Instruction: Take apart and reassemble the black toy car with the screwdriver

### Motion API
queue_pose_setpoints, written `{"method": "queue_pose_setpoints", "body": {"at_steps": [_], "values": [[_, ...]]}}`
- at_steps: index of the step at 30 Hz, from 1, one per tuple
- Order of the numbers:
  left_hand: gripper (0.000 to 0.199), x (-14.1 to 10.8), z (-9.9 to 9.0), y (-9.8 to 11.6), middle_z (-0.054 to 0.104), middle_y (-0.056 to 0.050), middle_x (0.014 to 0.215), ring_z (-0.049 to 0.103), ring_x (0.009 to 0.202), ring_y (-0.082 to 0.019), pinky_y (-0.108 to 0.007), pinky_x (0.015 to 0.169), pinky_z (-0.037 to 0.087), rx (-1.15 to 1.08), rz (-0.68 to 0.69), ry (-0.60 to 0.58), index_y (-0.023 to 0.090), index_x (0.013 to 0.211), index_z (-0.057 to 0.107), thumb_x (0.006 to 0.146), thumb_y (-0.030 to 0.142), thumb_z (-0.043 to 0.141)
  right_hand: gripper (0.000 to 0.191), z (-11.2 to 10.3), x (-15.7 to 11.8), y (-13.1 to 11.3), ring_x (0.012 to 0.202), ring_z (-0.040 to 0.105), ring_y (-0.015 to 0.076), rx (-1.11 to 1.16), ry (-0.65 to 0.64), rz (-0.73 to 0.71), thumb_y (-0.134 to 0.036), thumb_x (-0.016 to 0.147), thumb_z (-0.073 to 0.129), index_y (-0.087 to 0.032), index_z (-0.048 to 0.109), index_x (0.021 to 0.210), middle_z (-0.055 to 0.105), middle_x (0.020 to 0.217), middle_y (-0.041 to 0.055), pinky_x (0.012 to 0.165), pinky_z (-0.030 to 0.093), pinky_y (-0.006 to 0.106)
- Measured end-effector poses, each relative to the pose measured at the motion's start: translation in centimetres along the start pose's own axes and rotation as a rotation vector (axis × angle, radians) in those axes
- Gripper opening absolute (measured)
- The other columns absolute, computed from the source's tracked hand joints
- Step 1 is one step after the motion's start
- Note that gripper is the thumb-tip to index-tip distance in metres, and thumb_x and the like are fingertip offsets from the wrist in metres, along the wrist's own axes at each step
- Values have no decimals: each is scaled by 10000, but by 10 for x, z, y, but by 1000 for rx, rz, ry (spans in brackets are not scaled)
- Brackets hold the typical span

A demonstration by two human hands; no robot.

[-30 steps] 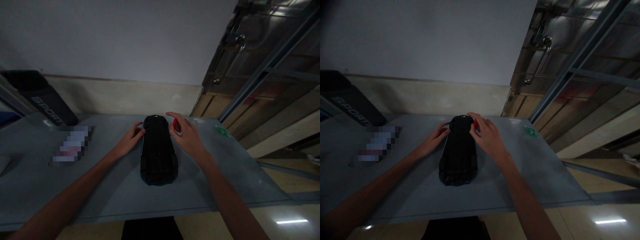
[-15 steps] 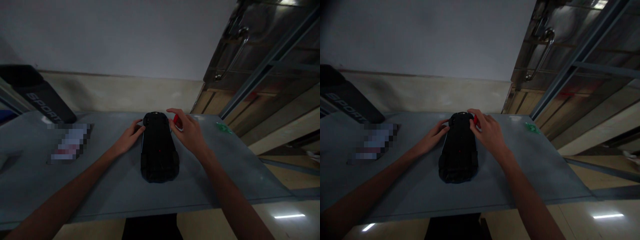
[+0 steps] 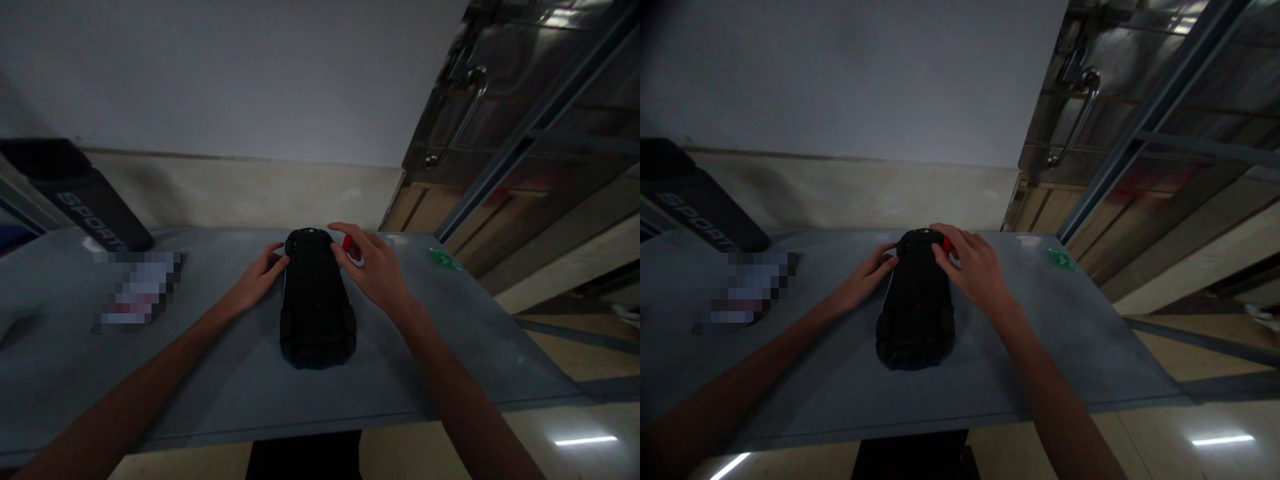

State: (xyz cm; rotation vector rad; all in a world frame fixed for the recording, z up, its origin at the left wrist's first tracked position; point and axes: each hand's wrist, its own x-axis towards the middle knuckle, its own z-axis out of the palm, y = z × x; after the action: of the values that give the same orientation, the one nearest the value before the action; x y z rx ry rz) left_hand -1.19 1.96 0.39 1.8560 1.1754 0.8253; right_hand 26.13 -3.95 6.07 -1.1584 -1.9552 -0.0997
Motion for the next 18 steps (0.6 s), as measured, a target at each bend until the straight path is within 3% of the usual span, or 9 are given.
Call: {"method": "queue_pose_setpoints", "body": {"at_steps": [5, 13, 18], "values": [[754, -1, 1, 3, 812, -214, 1421, 758, 1360, -367, -528, 1251, 512, 7, -21, 3, 133, 1679, 476, 1097, 611, 510, 345, -1, 0, 1, 820, 706, 227, -2, 21, 13, -322, 1162, 569, -293, 754, 1452, 774, 911, 31, 899, 578, 379], [697, -1, 1, 5, 823, -202, 1413, 760, 1354, -384, -545, 1241, 518, 21, -24, 6, 161, 1668, 501, 1096, 559, 511, 318, -1, 0, 0, 764, 669, 212, 14, 60, 33, -328, 1155, 578, -301, 773, 1405, 761, 881, 22, 824, 552, 359], [719, -1, 1, 5, 833, -185, 1396, 774, 1332, -384, -555, 1224, 537, 19, -29, 15, 175, 1656, 514, 1088, 616, 529, 277, 1, 0, 0, 763, 659, 212, 49, 66, 33, -288, 1121, 579, -283, 723, 1358, 700, 833, -1, 799, 539, 356]]}}
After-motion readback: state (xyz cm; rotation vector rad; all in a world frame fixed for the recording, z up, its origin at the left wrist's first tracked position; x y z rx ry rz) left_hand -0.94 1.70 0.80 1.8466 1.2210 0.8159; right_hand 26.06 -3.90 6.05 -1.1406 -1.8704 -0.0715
